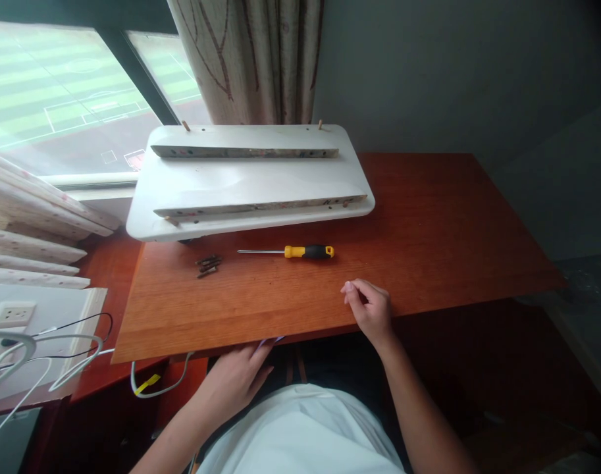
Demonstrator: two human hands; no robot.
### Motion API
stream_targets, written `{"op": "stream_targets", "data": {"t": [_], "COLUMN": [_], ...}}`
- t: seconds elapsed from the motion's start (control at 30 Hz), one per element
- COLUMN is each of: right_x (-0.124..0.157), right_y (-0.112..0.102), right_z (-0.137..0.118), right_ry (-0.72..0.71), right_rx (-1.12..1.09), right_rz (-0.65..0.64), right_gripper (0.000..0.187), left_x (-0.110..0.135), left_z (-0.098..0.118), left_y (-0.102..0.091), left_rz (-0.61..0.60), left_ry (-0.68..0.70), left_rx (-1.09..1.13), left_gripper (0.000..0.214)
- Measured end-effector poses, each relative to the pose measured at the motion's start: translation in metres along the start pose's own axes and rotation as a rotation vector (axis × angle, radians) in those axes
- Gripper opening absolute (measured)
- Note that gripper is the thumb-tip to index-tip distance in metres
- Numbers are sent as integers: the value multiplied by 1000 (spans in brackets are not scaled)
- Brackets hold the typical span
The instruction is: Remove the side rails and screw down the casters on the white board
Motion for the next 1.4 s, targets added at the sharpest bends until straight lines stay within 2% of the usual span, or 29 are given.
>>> {"op": "stream_targets", "data": {"t": [0.1,0.2,0.3,0.43,0.57,0.77,1.1,1.4], "right_x": [-1,-7,-20,-44,-63,-78,-79,-78], "right_y": [-1,-2,-2,4,23,45,57,60], "right_z": [3,5,1,-10,-15,-15,-14,-15], "right_ry": [41,67,-2,-210,-344,-392,-378,-379], "right_rx": [-46,-84,-49,85,186,305,303,288], "right_rz": [5,19,31,26,-76,-155,-207,-231], "right_gripper": [26,22,18,20,25,28,32,33], "left_x": [-3,-13,-30,-56,-80,-95,-94,-94], "left_z": [23,28,17,-6,-23,-27,-28,-33], "left_y": [-22,-48,-68,-82,-84,-82,-80,-75], "left_rz": [-13,-3,120,333,452,550,571,562], "left_ry": [167,203,148,47,-7,66,91,59], "left_rx": [228,460,521,455,312,118,128,148], "left_gripper": [29,24,20,17,20,21,16,18]}}
Point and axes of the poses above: each hand's wrist, its own x-axis away from the middle knuckle, its own y-axis out of the palm, z = x × y, the point moved 3 cm from there along -x, towards the middle knuckle, and after that the axes turned 4 degrees about -y, right-handed, at the moved point
